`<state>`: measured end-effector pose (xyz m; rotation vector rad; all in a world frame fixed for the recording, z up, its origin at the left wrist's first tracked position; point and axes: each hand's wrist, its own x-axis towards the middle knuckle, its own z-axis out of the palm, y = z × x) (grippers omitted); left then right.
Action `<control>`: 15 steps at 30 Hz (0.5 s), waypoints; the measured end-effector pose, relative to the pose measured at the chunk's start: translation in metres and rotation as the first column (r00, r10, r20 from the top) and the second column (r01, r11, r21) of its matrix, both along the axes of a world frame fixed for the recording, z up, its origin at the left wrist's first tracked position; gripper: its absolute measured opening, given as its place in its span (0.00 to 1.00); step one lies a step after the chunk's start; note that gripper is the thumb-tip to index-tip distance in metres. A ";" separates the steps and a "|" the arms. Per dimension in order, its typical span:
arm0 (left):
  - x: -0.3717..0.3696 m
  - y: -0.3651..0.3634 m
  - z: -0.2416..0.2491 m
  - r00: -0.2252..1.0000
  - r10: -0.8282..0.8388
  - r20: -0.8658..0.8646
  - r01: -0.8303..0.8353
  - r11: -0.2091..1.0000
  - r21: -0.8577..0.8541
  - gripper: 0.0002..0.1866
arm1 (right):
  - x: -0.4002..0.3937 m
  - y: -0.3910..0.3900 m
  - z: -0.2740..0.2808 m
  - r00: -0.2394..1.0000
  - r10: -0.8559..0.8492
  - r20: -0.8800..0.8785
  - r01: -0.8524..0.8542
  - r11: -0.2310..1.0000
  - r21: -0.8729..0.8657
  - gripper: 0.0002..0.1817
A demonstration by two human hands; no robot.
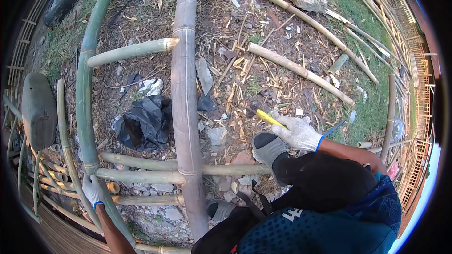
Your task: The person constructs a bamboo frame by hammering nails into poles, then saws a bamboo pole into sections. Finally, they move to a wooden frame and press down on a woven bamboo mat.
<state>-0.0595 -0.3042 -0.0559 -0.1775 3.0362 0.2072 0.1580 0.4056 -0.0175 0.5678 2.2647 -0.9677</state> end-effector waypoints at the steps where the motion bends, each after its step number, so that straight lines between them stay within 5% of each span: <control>1: -0.007 -0.017 -0.017 0.994 0.111 0.021 -0.112 0.993 0.041 0.16 | 0.000 -0.001 -0.001 1.000 0.001 0.022 -0.001 1.000 -0.003 0.26; 2: -0.013 -0.023 -0.028 0.973 0.225 0.048 -0.229 0.970 0.082 0.17 | -0.002 0.000 -0.001 0.999 0.009 0.046 -0.009 1.000 -0.002 0.27; 6: -0.005 0.032 0.029 0.997 -0.048 0.060 0.065 0.936 -0.346 0.22 | -0.010 -0.005 -0.002 0.997 0.035 0.070 -0.033 0.999 -0.030 0.27; 10: -0.024 0.010 0.019 0.964 -0.062 0.258 0.164 0.904 -0.394 0.23 | -0.012 -0.013 -0.015 0.997 0.074 0.011 -0.073 0.996 -0.041 0.27; 13: -0.045 -0.029 -0.001 0.933 -0.144 0.329 0.240 0.933 -0.270 0.21 | -0.012 -0.017 -0.012 0.997 0.078 -0.009 -0.079 0.991 -0.105 0.28; 15: -0.053 -0.010 0.023 0.851 -0.071 0.521 0.063 0.997 0.034 0.17 | -0.004 -0.016 -0.020 0.993 0.099 -0.069 -0.106 0.988 -0.113 0.26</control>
